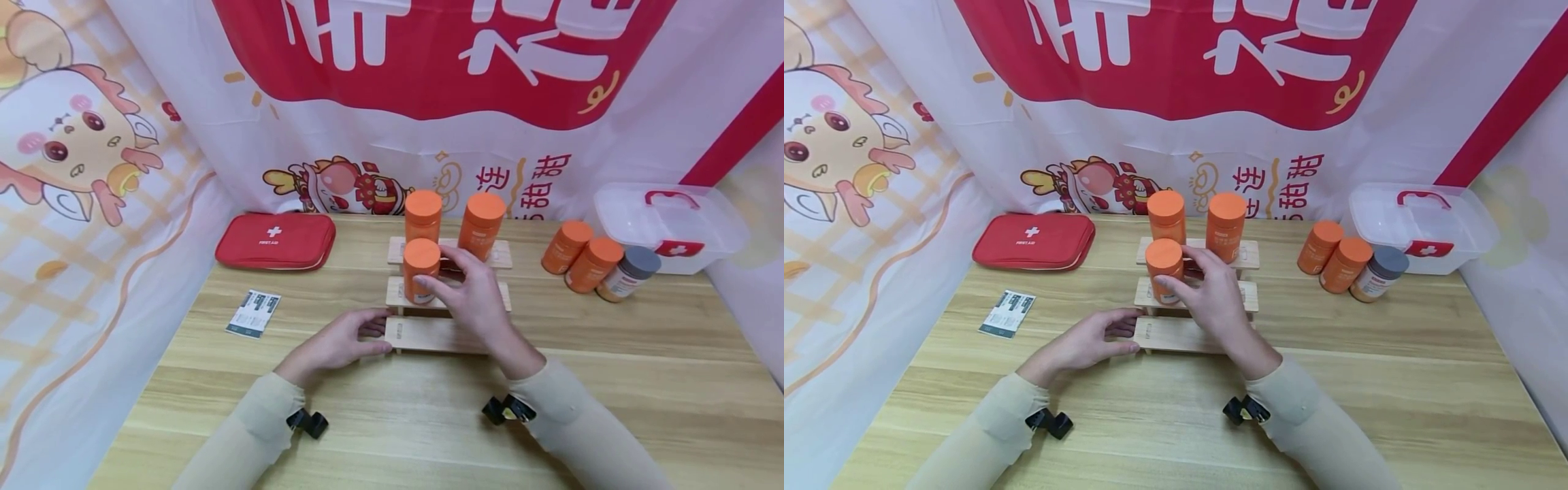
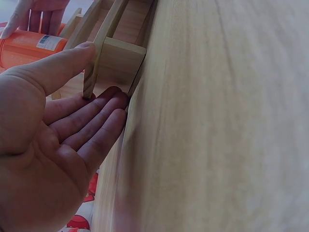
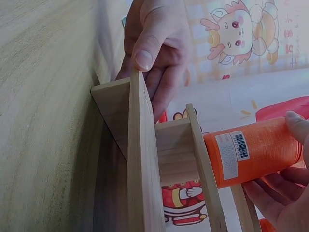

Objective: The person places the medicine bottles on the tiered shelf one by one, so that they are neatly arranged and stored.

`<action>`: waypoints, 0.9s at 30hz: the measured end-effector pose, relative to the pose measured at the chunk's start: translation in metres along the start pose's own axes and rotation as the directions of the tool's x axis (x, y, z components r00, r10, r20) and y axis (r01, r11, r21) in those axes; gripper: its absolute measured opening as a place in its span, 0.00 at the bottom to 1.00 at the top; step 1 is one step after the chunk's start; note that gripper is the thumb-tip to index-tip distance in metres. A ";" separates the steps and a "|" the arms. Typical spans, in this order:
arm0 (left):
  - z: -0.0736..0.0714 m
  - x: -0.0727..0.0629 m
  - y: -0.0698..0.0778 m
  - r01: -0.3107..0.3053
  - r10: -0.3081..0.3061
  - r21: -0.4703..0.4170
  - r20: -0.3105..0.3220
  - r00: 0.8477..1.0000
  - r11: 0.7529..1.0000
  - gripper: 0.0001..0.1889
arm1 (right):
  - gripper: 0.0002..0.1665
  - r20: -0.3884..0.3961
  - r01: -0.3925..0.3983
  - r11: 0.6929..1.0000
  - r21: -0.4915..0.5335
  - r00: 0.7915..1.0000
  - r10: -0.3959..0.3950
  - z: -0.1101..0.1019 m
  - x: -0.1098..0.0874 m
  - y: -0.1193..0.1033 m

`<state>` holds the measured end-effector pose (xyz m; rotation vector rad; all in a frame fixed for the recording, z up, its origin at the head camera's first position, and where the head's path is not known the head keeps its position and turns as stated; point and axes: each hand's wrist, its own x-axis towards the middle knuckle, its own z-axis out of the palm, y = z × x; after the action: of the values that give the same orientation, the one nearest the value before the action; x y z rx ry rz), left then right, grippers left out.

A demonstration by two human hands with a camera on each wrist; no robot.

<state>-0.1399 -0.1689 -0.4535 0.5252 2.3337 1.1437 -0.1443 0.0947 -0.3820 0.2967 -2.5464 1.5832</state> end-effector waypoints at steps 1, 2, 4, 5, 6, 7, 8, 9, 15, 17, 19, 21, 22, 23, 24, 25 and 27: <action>0.000 0.000 0.000 0.001 -0.001 -0.001 0.001 1.000 1.000 0.36 | 0.38 0.004 0.001 1.000 -0.003 1.000 -0.001 -0.001 0.000 0.000; 0.000 0.000 0.000 0.001 -0.001 -0.003 0.002 1.000 1.000 0.36 | 0.38 0.009 0.004 1.000 -0.002 1.000 -0.004 -0.001 -0.001 0.001; 0.000 -0.001 0.000 -0.001 0.001 -0.004 0.004 1.000 1.000 0.36 | 0.38 0.017 0.011 1.000 0.009 1.000 -0.011 -0.003 -0.002 0.002; 0.000 -0.001 0.000 -0.003 0.003 -0.003 0.003 1.000 1.000 0.36 | 0.38 0.020 0.014 1.000 0.011 1.000 -0.014 -0.004 -0.003 0.002; 0.000 -0.001 0.001 -0.004 0.004 -0.005 0.003 1.000 1.000 0.36 | 0.38 0.023 0.023 1.000 0.017 0.999 -0.023 -0.005 -0.004 0.003; 0.000 -0.001 0.001 -0.006 0.006 -0.007 0.003 1.000 1.000 0.36 | 0.38 0.026 0.028 0.999 0.023 0.999 -0.029 -0.006 -0.006 0.004; 0.000 -0.001 0.001 -0.008 0.008 -0.009 0.002 1.000 1.000 0.36 | 0.38 0.027 0.036 0.999 0.028 0.999 -0.036 -0.008 -0.007 0.005; 0.000 -0.001 0.001 -0.011 0.011 -0.008 0.001 1.000 1.000 0.36 | 0.37 0.028 0.041 0.999 0.027 0.999 -0.042 -0.010 -0.009 0.005; 0.000 -0.001 0.002 -0.019 0.019 -0.003 -0.005 1.000 1.000 0.36 | 0.34 0.032 0.089 0.996 0.032 0.995 -0.090 -0.023 -0.019 0.015; 0.000 -0.002 0.003 -0.016 0.016 0.000 -0.005 1.000 1.000 0.36 | 0.32 0.030 0.107 0.993 0.054 0.994 -0.109 -0.029 -0.023 0.019; 0.000 -0.002 0.003 -0.013 0.013 0.003 -0.005 1.000 1.000 0.36 | 0.31 0.022 0.121 0.991 0.063 0.992 -0.123 -0.035 -0.026 0.023; 0.000 -0.002 0.003 -0.010 0.010 0.011 -0.007 1.000 1.000 0.36 | 0.29 0.012 0.132 0.989 0.062 0.991 -0.133 -0.042 -0.029 0.026; 0.000 -0.002 0.003 -0.009 0.009 0.011 -0.007 1.000 1.000 0.36 | 0.29 0.008 0.133 0.989 0.060 0.991 -0.134 -0.046 -0.031 0.028; 0.001 -0.002 0.003 -0.007 0.008 0.010 -0.008 1.000 1.000 0.36 | 0.29 0.004 0.129 0.990 0.055 0.992 -0.130 -0.049 -0.032 0.030; 0.001 -0.002 0.003 -0.006 0.006 0.008 -0.007 1.000 1.000 0.36 | 0.29 0.002 0.127 0.991 0.046 0.992 -0.128 -0.053 -0.034 0.031; 0.001 -0.002 0.003 -0.004 0.004 0.009 -0.007 1.000 1.000 0.36 | 0.28 -0.001 0.125 0.991 0.039 0.992 -0.125 -0.057 -0.035 0.032; 0.001 -0.001 0.003 0.000 0.000 0.007 -0.008 1.000 1.000 0.36 | 0.28 -0.008 0.112 0.993 0.031 0.994 -0.112 -0.066 -0.038 0.036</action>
<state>-0.1381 -0.1674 -0.4511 0.5247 2.3457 1.1397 -0.1150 0.1729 -0.3920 0.4294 -2.4554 1.5822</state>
